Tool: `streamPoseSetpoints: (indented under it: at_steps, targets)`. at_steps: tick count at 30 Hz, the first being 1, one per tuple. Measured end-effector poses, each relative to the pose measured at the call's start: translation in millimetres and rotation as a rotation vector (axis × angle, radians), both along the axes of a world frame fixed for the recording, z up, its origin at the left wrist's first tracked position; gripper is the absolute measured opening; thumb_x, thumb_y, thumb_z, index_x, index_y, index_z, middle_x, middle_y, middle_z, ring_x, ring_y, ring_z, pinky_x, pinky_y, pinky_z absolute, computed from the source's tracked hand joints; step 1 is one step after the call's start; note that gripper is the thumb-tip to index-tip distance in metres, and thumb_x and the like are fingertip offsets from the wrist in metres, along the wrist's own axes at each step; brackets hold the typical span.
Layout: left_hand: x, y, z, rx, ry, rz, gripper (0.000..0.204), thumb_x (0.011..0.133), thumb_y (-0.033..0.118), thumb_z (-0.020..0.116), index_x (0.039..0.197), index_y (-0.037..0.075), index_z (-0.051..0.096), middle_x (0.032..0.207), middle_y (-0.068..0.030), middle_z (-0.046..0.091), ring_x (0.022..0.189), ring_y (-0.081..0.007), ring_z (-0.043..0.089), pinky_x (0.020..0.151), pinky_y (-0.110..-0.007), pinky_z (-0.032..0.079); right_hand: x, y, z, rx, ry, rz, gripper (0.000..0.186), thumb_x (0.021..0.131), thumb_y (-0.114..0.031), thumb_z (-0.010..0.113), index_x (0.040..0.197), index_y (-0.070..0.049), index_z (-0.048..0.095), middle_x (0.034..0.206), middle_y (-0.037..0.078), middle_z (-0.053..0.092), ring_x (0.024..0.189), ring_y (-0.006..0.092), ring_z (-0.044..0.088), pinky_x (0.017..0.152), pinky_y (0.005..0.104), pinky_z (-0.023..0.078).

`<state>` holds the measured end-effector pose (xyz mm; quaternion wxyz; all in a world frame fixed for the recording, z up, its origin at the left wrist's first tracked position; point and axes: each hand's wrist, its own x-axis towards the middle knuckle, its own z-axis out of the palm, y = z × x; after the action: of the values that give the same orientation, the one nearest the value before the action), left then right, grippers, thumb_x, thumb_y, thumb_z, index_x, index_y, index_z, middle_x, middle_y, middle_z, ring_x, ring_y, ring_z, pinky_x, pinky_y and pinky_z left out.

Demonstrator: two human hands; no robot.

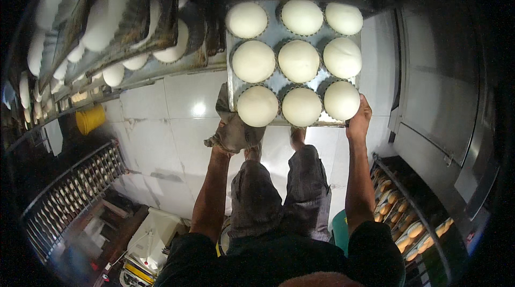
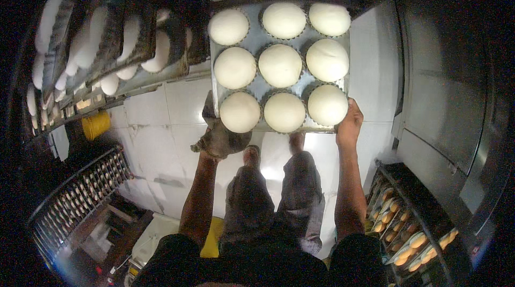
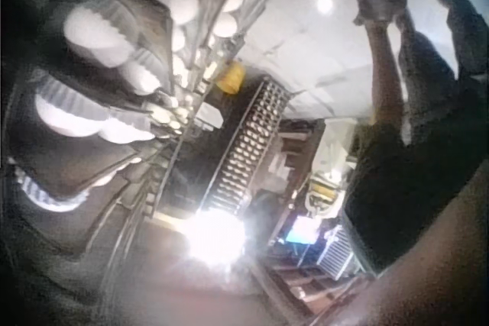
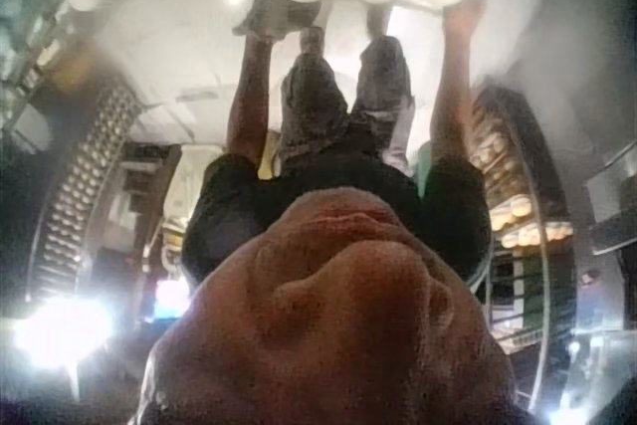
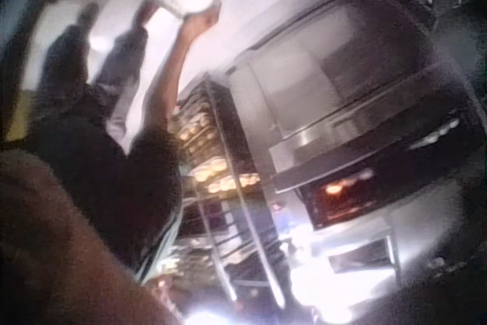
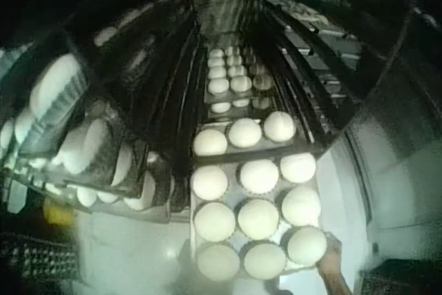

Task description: The person places trays of dough into a commercial oven and removes trays of baked buns using a cloth and an oven mitt.

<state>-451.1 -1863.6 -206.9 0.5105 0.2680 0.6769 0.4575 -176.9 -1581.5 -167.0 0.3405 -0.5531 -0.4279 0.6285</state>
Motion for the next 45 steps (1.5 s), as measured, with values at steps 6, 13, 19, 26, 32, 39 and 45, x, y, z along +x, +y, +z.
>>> streamPoseSetpoints:
  at_steps: [6,13,19,26,32,39,45]
  targets:
    - [23,-124,-42,-0.021,-0.529,0.253,0.053,0.091,0.031,0.053,0.136,0.006,0.041,0.131,-0.0106,0.052,0.114,-0.0235,0.055,0.094,-0.033,0.05,21,-72,34,0.027,-0.113,0.046,0.034,0.103,-0.026,0.044,0.094,0.001,0.063,0.08,0.002,0.064,0.07,0.0073,0.055,0.065,0.0239,0.046]
    - [19,-176,50,-0.113,-0.42,-0.08,0.046,0.093,0.03,0.047,0.13,0.003,0.046,0.131,-0.0103,0.052,0.115,-0.0242,0.053,0.099,-0.037,0.044,70,-171,78,-0.014,-0.139,-0.101,0.035,0.101,-0.024,0.041,0.084,0.001,0.061,0.076,0.002,0.059,0.067,0.0086,0.051,0.058,0.0274,0.044]
    - [7,-158,130,-0.146,-1.111,0.142,0.047,0.097,0.028,0.044,0.134,-0.001,0.041,0.133,-0.0127,0.049,0.121,-0.0214,0.048,0.106,-0.033,0.038,83,-215,175,-0.002,-0.296,-0.155,0.033,0.1,-0.02,0.043,0.081,0.001,0.06,0.071,-0.001,0.056,0.065,0.007,0.048,0.058,0.0258,0.043]
    - [-46,-51,175,-0.099,-0.929,-0.02,0.047,0.096,0.029,0.045,0.132,0.001,0.043,0.133,-0.012,0.05,0.12,-0.0222,0.048,0.105,-0.035,0.039,69,-198,295,0.246,-0.219,-0.333,0.034,0.101,-0.023,0.044,0.084,0.001,0.061,0.076,0.001,0.061,0.068,0.0075,0.051,0.061,0.0253,0.044]
    - [18,127,260,0.117,-0.855,-0.06,0.046,0.095,0.031,0.046,0.132,0.002,0.044,0.132,-0.0113,0.051,0.12,-0.0229,0.049,0.105,-0.036,0.039,144,-103,381,0.48,-0.295,-0.357,0.033,0.101,-0.02,0.04,0.089,0.004,0.06,0.081,0.003,0.061,0.075,0.0093,0.051,0.07,0.0272,0.045]
    - [97,356,364,0.313,-0.906,-0.1,0.046,0.094,0.032,0.047,0.13,0.003,0.046,0.131,-0.0106,0.052,0.119,-0.0237,0.049,0.104,-0.037,0.039,209,65,403,0.679,-0.414,-0.46,0.035,0.099,-0.02,0.039,0.092,0.008,0.059,0.077,0.008,0.062,0.073,0.0132,0.051,0.069,0.0329,0.045]
    - [117,527,421,0.401,-0.921,-0.076,0.046,0.094,0.033,0.048,0.13,0.004,0.048,0.13,-0.0099,0.053,0.119,-0.0244,0.05,0.103,-0.038,0.04,213,225,415,0.613,-0.082,-0.59,0.033,0.098,-0.017,0.04,0.092,0.007,0.063,0.084,0.011,0.064,0.078,0.015,0.054,0.072,0.0321,0.045]
